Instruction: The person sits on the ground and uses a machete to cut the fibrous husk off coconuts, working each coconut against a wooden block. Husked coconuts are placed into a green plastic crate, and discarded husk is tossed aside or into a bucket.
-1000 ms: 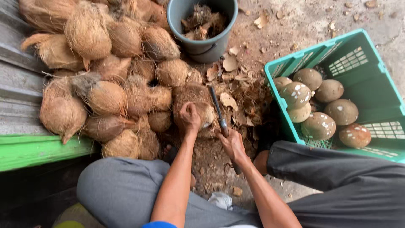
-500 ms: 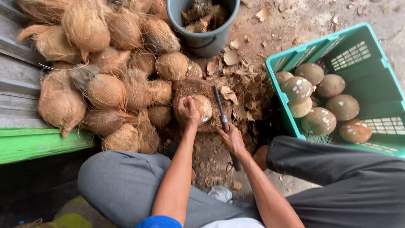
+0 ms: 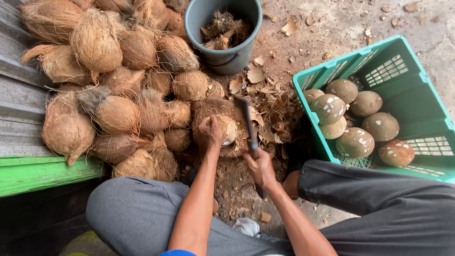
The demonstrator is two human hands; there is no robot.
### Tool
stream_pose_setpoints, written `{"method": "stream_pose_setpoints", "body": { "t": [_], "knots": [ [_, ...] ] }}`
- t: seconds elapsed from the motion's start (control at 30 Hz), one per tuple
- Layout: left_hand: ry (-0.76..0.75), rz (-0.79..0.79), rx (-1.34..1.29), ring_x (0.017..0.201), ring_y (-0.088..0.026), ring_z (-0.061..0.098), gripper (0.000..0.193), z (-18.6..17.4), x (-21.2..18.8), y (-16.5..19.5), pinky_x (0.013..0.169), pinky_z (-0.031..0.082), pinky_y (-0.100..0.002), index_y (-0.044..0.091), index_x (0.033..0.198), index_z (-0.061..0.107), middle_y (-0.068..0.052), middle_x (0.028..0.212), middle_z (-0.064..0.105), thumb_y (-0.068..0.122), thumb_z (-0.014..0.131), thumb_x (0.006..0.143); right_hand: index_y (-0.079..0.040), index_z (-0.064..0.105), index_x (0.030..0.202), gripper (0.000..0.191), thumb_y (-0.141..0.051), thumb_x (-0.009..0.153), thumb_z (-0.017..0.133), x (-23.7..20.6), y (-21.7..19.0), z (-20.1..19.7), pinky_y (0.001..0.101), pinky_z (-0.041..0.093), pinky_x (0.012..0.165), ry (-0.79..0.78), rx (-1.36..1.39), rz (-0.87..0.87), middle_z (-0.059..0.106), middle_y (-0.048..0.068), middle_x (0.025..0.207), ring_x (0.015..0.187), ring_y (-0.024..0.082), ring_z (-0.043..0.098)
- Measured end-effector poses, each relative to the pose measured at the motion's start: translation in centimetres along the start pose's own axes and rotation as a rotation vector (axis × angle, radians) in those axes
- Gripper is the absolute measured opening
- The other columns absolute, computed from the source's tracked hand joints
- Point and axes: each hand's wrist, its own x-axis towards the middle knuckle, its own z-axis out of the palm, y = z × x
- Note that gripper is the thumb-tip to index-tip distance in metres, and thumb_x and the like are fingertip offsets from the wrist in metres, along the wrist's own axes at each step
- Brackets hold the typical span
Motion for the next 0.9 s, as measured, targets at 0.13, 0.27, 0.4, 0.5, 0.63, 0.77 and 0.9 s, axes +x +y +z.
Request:
{"method": "stream_pose_setpoints", "body": {
  "t": [0.13, 0.27, 0.4, 0.5, 0.63, 0.77, 0.9],
  "knots": [
    [0.079, 0.081, 0.071, 0.07, -0.013, 0.053, 0.035, -0.5, 0.0, -0.1, 0.065, 0.045, -0.04, 0.015, 0.08, 0.065, 0.001, 0.082, 0.058, 0.044, 0.054, 0.098, -0.009, 0.062, 0.08, 0.032, -0.035, 0.097, 0.068, -0.3, -1.6, -0.3, 0.0296, 0.037, 0.043, -0.053, -0.208, -0.078, 0.048, -0.003, 0.056, 0.047, 0.008, 0.044],
    [-0.103, -0.121, 0.168, 0.063, -0.013, 0.049, 0.035, -1.0, 0.0, 0.5, 0.058, 0.041, -0.038, 0.016, 0.078, 0.063, 0.002, 0.076, 0.056, 0.042, 0.05, 0.098, -0.008, 0.061, 0.076, 0.031, -0.03, 0.097, 0.067, -0.9, -1.7, -0.4, 0.0304, 0.037, 0.038, 0.019, 0.049, -0.187, 0.05, -0.002, 0.053, 0.043, 0.009, 0.047],
    [-0.122, -0.173, 0.232, 0.057, -0.013, 0.044, 0.035, -1.1, 0.0, 1.5, 0.052, 0.037, -0.035, 0.016, 0.076, 0.06, 0.002, 0.069, 0.053, 0.04, 0.047, 0.098, -0.014, 0.06, 0.077, 0.023, -0.03, 0.094, 0.063, -0.5, -1.5, 0.4, 0.0309, 0.04, 0.035, 0.012, 0.175, -0.036, 0.055, -0.003, 0.054, 0.04, 0.01, 0.049],
    [-0.136, -0.183, 0.235, 0.052, -0.013, 0.04, 0.035, -1.0, -0.3, 1.4, 0.047, 0.034, -0.033, 0.017, 0.075, 0.059, 0.003, 0.065, 0.052, 0.038, 0.044, 0.099, -0.006, 0.054, 0.073, 0.04, -0.028, 0.101, 0.071, 0.4, -1.2, -0.1, 0.0256, 0.038, 0.04, -0.059, -0.124, -0.051, 0.05, -0.001, 0.057, 0.047, 0.007, 0.044],
    [-0.141, -0.201, 0.251, 0.053, -0.013, 0.039, 0.035, -0.6, -0.4, 0.6, 0.048, 0.033, -0.031, 0.016, 0.073, 0.055, 0.002, 0.064, 0.05, 0.037, 0.045, 0.099, -0.008, 0.067, 0.082, 0.023, -0.024, 0.098, 0.066, 0.7, 0.3, -0.7, 0.0292, 0.039, 0.04, 0.009, 0.165, -0.274, 0.055, -0.001, 0.058, 0.045, 0.009, 0.048],
    [-0.112, -0.201, 0.213, 0.053, -0.012, 0.043, 0.033, -0.1, -0.5, 0.3, 0.049, 0.034, -0.03, 0.018, 0.07, 0.056, 0.002, 0.063, 0.053, 0.035, 0.043, 0.095, -0.018, 0.066, 0.082, 0.019, -0.026, 0.098, 0.061, 1.2, 1.5, -0.1, 0.0281, 0.044, 0.04, 0.034, 0.004, -0.118, 0.061, -0.003, 0.061, 0.045, 0.008, 0.051],
    [-0.087, -0.213, -0.193, 0.057, -0.013, 0.046, 0.035, 0.2, -0.4, 1.0, 0.05, 0.041, -0.032, 0.011, 0.07, 0.043, -0.003, 0.065, 0.047, 0.031, 0.048, 0.098, -0.01, 0.06, 0.07, 0.038, -0.03, 0.098, 0.075, 1.5, 1.7, -0.2, 0.0264, 0.038, 0.044, 0.019, -0.265, -0.296, 0.052, 0.001, 0.06, 0.051, 0.007, 0.045]
  ]
}}
